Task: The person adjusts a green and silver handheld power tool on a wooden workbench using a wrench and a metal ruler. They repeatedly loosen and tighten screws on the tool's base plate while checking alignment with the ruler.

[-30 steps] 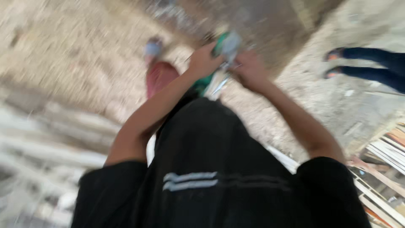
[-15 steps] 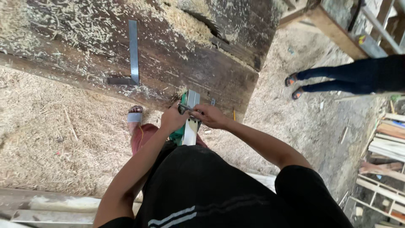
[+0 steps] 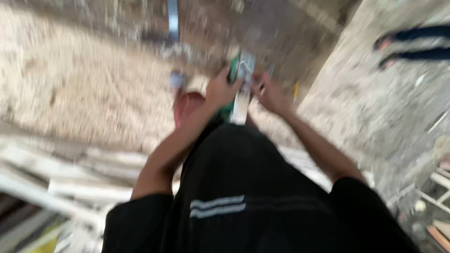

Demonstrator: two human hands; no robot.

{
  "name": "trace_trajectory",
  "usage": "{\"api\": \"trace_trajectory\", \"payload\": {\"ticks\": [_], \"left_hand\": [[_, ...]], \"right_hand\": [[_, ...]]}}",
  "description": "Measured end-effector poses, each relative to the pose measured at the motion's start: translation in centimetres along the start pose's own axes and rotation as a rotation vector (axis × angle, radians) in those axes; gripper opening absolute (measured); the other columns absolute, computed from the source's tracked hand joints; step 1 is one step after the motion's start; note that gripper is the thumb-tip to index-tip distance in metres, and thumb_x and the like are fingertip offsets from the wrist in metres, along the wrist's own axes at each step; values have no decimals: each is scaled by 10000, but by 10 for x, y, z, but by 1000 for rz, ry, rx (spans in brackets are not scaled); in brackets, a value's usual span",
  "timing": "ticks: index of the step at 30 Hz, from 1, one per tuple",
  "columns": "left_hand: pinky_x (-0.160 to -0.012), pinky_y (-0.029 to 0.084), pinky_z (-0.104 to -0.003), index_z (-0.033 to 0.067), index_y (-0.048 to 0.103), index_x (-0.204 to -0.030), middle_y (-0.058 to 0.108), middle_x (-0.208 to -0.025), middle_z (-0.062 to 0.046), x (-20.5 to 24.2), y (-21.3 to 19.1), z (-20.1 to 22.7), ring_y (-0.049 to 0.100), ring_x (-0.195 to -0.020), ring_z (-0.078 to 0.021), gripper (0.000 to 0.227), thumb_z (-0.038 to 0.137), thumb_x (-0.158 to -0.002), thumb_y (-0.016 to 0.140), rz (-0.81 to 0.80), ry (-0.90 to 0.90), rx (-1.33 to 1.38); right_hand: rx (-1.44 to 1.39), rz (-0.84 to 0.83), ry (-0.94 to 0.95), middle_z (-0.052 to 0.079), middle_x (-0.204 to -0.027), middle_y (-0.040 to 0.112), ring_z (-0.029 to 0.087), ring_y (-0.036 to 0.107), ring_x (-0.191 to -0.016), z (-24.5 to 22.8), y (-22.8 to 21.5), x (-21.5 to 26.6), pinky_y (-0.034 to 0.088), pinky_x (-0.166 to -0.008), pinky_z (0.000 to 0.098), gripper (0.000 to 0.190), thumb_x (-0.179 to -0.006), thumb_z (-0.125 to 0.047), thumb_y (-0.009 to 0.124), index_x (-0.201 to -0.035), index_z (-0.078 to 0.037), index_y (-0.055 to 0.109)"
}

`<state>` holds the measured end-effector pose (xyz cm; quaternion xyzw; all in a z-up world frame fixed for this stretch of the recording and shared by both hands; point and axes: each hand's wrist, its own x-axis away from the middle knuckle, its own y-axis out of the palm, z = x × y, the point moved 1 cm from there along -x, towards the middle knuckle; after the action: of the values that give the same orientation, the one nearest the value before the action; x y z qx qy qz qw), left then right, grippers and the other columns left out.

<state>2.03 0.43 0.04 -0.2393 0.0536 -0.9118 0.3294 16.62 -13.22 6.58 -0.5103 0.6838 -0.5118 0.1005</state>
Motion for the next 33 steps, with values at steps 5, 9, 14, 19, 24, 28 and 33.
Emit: {"api": "trace_trajectory", "payload": {"ticks": [5, 9, 14, 19, 24, 28, 33], "left_hand": [[-739, 568, -473, 147, 557, -1411, 761, -979, -173, -7, 0, -9, 728, -886, -377, 713, 504, -824, 748, 2, 51, 33], [-779, 576, -459, 195, 608, -1400, 777, -983, -148, 4, -1, -3, 741, -898, -351, 643, 498, -844, 722, -80, -29, 32], [-762, 574, -466, 174, 580, -1398, 773, -980, -145, 1, -7, -3, 737, -887, -362, 688, 489, -808, 742, -49, -12, 44], [-778, 579, -476, 213, 593, -1384, 771, -993, -167, -3, 7, 3, 739, -905, -374, 692, 500, -776, 755, -1, -22, 52], [-748, 581, -465, 216, 558, -1412, 759, -1008, -156, 5, 6, 8, 727, -881, -379, 707, 519, -796, 726, 0, 83, 156], [-718, 578, -455, 216, 571, -1355, 771, -937, -127, -2, 18, 6, 745, -845, -339, 652, 486, -777, 704, -72, -57, 90], [-774, 569, -465, 232, 598, -1315, 779, -1006, -115, -2, 16, 3, 741, -945, -340, 563, 510, -832, 683, -82, -2, 52]], "right_hand": [[173, -88, -220, 152, -1052, 690, 413, 650, -1017, -21, -47, -4, 490, -907, 515, 308, -928, -169, 768, -1186, -76, 628], [311, -165, -361, 153, -1058, 675, 400, 600, -1090, -40, -50, -2, 436, -1000, 504, 347, -884, -135, 739, -1215, -82, 646], [428, -233, -465, 121, -1031, 668, 352, 598, -1093, -44, -47, -17, 431, -1064, 494, 312, -919, -127, 686, -1225, -83, 643], [572, -249, -650, 79, -1013, 676, 314, 627, -1101, -48, -58, -23, 474, -1075, 489, 247, -945, -153, 699, -1180, -110, 641], [273, -274, -202, 217, -989, 691, 449, 660, -903, -60, -51, -15, 513, -761, 545, 261, -949, -213, 679, -1150, -56, 627], [397, -243, -218, 248, -995, 686, 457, 661, -914, -46, -46, -10, 512, -792, 562, 245, -1009, -214, 659, -1191, -54, 620], [343, -298, -137, 264, -982, 701, 475, 669, -922, -37, -39, -16, 515, -804, 566, 314, -1009, -243, 647, -1252, -51, 596]]}}
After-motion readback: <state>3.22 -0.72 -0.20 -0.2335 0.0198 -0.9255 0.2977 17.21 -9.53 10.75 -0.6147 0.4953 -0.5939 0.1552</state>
